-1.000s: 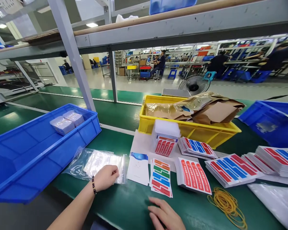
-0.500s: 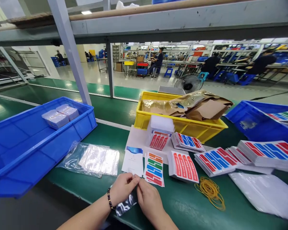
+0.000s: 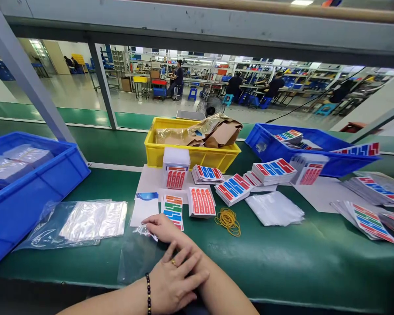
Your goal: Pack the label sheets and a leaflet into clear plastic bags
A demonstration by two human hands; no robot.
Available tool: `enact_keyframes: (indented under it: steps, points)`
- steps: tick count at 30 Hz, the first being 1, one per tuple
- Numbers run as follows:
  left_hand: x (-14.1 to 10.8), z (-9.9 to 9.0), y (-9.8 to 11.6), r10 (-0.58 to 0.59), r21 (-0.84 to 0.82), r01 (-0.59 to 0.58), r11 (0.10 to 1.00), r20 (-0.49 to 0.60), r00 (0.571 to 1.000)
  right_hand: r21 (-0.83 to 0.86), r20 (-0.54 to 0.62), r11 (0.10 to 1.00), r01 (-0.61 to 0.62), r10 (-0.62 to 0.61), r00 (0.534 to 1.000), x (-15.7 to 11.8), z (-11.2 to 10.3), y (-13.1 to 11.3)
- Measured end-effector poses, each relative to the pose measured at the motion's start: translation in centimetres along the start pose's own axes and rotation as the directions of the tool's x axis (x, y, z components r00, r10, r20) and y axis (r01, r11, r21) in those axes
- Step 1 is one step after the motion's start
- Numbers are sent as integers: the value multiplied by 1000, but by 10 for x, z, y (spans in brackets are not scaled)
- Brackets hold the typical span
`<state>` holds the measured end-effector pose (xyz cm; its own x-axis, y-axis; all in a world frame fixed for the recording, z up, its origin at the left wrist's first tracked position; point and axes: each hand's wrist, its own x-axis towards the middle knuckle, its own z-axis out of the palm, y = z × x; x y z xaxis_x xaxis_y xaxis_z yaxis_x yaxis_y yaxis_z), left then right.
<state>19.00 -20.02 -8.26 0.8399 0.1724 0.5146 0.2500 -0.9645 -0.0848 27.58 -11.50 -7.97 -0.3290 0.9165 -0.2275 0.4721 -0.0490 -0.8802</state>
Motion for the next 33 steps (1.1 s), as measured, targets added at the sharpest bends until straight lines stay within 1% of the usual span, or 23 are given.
enact_keyframes:
  steps: [1, 3, 4, 6, 9, 13, 15, 17, 19, 21, 24, 26, 27, 29, 31, 33]
  points:
    - [4, 3, 3, 87, -5, -87, 996, 21, 996, 17, -1, 1000, 7, -7, 1000, -1, 1, 1]
    - [11, 9, 10, 259, -14, -259, 966, 7, 966, 34, -13, 999, 18, -18, 1000, -2, 2, 3]
    - [13, 11, 12, 318, -9, -318, 948, -12, 948, 38, -19, 999, 23, -22, 1000, -3, 2, 3]
    - [16, 13, 13, 362, -2, -363, 932, -23, 932, 44, -24, 999, 29, -28, 999, -5, 1, 3]
    - [15, 7, 6, 305, -24, -305, 952, 29, 952, 61, -17, 998, 28, -27, 999, -7, -3, 4]
    - [7, -8, -6, 128, 14, -130, 991, 84, 988, 92, -2, 996, 17, -17, 1000, -8, -5, 6]
    - [4, -10, -6, 71, -12, -70, 997, 74, 995, 102, -16, 995, 14, -12, 1000, -7, -5, 6]
    - [5, -5, 1, 52, -111, -51, 993, 6, 999, 107, -27, 994, 15, -13, 1000, -7, -4, 5]
    - [10, 4, 10, 54, -222, -82, 972, -132, 990, 118, -14, 993, 19, -17, 1000, -6, -4, 4]
    - [19, 13, 19, 119, -278, -167, 946, -180, 976, 136, 7, 991, 17, -18, 1000, -4, -5, 5]
    - [33, 18, 24, 250, -313, -294, 903, -174, 953, 164, 10, 986, 2, -4, 1000, -2, -9, 9]
    - [39, 16, 22, 297, -341, -333, 879, -155, 942, 175, 10, 984, -5, 3, 1000, -1, -13, 12]
    - [40, 15, 19, 297, -350, -331, 876, -148, 943, 179, 12, 984, -8, 6, 1000, -1, -14, 14]
    - [38, 13, 12, 247, -349, -276, 896, -126, 961, 180, 13, 983, -16, 14, 1000, -1, -16, 16]
    - [34, 11, 6, 146, -306, -170, 937, -101, 984, 176, 9, 984, -20, 19, 1000, -1, -15, 16]
    - [31, 10, 2, 41, -242, -60, 968, -83, 996, 161, 7, 987, -13, 12, 1000, 0, -12, 16]
